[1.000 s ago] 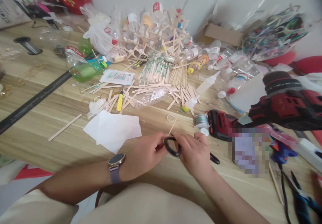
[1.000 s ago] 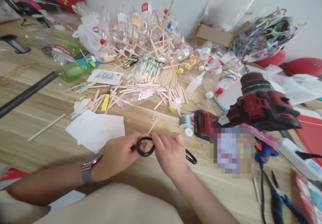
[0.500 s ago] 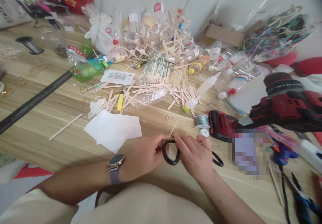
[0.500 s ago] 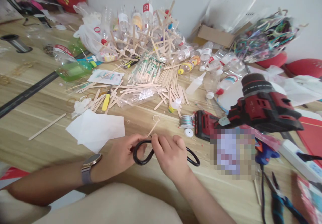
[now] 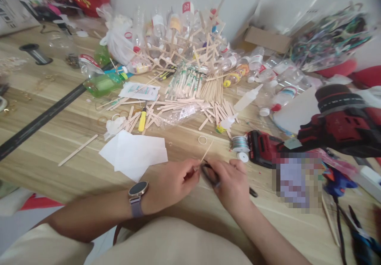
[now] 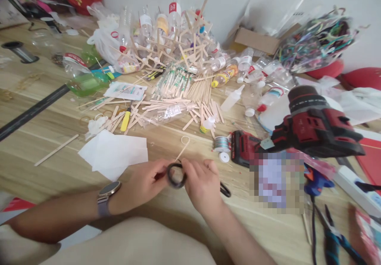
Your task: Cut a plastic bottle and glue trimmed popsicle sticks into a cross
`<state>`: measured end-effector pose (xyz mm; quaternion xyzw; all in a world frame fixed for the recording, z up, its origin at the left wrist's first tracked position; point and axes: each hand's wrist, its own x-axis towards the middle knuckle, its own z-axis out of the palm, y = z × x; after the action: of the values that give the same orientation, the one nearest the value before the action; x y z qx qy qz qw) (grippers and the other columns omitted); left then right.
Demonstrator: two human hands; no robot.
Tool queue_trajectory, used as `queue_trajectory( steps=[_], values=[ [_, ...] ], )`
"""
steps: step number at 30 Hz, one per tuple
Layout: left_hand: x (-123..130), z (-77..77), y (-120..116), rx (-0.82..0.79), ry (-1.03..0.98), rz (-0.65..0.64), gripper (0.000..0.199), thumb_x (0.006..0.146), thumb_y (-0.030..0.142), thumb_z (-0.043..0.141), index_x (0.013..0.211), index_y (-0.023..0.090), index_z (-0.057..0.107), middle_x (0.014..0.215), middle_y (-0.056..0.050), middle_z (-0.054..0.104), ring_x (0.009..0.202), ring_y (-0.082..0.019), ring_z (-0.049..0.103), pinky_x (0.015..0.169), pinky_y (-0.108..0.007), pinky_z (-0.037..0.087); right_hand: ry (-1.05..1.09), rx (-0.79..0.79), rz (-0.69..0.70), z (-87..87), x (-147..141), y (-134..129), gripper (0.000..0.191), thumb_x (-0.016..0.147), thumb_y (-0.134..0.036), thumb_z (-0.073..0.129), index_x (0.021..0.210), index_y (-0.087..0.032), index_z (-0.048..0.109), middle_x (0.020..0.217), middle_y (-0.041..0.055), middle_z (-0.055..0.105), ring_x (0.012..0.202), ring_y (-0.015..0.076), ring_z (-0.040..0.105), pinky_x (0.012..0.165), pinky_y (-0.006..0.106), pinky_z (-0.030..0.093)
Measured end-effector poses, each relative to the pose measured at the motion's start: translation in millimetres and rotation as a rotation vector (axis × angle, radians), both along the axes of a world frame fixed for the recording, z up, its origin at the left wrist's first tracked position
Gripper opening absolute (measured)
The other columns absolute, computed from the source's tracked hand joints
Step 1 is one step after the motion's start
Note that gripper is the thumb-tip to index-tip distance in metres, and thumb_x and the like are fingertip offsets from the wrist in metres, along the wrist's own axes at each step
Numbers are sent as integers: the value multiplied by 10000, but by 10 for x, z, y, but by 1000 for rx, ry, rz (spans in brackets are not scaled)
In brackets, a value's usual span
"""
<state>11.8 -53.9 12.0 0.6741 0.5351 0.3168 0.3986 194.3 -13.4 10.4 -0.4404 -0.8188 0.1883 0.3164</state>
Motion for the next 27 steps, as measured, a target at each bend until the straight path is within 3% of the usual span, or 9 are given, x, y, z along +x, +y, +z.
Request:
queue_trajectory(
  steps=[2, 3, 9, 12, 16, 19, 22, 25, 27],
  values=[
    [-2, 30, 6, -41, -39, -1, 227, 937, 303, 499, 1097, 215, 635, 866, -2, 716, 733, -142, 639, 656, -230, 458, -113, 200, 45, -39, 31, 14, 230, 938, -200, 457, 884, -189, 681, 683, 47, 689, 602, 160, 592, 666, 324, 363],
    [-4, 34, 9, -48, -23, 2, 225, 941, 308, 491, 1078, 209, 640, 844, -3, 709, 719, -141, 632, 651, -232, 455, -105, 175, 43, -39, 26, 18, 232, 939, -202, 456, 865, -187, 676, 680, 46, 687, 591, 157, 589, 656, 322, 365],
    [-5, -18, 4, 61, 34, 3, 297, 990, 343, 408, 1168, 207, 603, 922, -34, 699, 814, -163, 625, 758, -283, 460, 559, -932, -31, 163, -140, 7, 330, 880, -484, 584, 729, -201, 506, 509, -51, 528, 370, 64, 312, 407, 231, 215],
    [15, -12, 15, -51, -190, 7, 320, 983, 418, 437, 1174, 204, 581, 918, -37, 683, 793, -151, 617, 724, -275, 481, 766, -1067, -37, 218, -187, 8, 366, 795, -502, 697, 751, -189, 514, 497, -69, 509, 383, 42, 275, 413, 214, 187],
    [20, 17, 90, -307, -551, 11, 395, 929, 523, 509, 1119, 180, 558, 751, 5, 606, 601, -104, 545, 513, -211, 426, 779, -954, -37, 166, -195, -1, 350, 803, -492, 703, 758, -193, 525, 503, -66, 515, 387, 51, 319, 402, 210, 204],
    [-21, 22, 171, -518, -745, -47, 404, 868, 536, 607, 1038, 173, 551, 610, 58, 541, 475, -62, 429, 427, -172, 312, 598, -771, -25, 120, -153, -26, 331, 872, -467, 624, 701, -202, 524, 517, -40, 536, 396, 75, 383, 391, 219, 257],
    [-74, 30, 227, -707, -909, -101, 340, 853, 484, 657, 919, 168, 553, 489, 95, 454, 397, -36, 305, 399, -169, 216, 311, -347, -49, 106, -61, -44, 296, 914, -333, 583, 647, -205, 574, 574, 1, 605, 500, 126, 535, 472, 249, 391],
    [-108, 62, 245, -836, -1094, -203, 314, 832, 432, 699, 825, 166, 534, 474, 101, 427, 370, -23, 249, 381, -174, 179, 107, 151, 36, 108, 40, -41, 117, 902, -158, 582, 825, -201, 659, 697, 21, 699, 618, 155, 628, 599, 287, 456],
    [-116, 89, 245, -852, -1192, -243, 334, 806, 440, 725, 817, 177, 519, 472, 110, 413, 359, -23, 225, 366, -174, 170, 39, 338, 123, 105, 86, -43, 156, 892, -83, 565, 956, -196, 653, 737, 22, 718, 613, 149, 632, 623, 302, 452]
  ],
)
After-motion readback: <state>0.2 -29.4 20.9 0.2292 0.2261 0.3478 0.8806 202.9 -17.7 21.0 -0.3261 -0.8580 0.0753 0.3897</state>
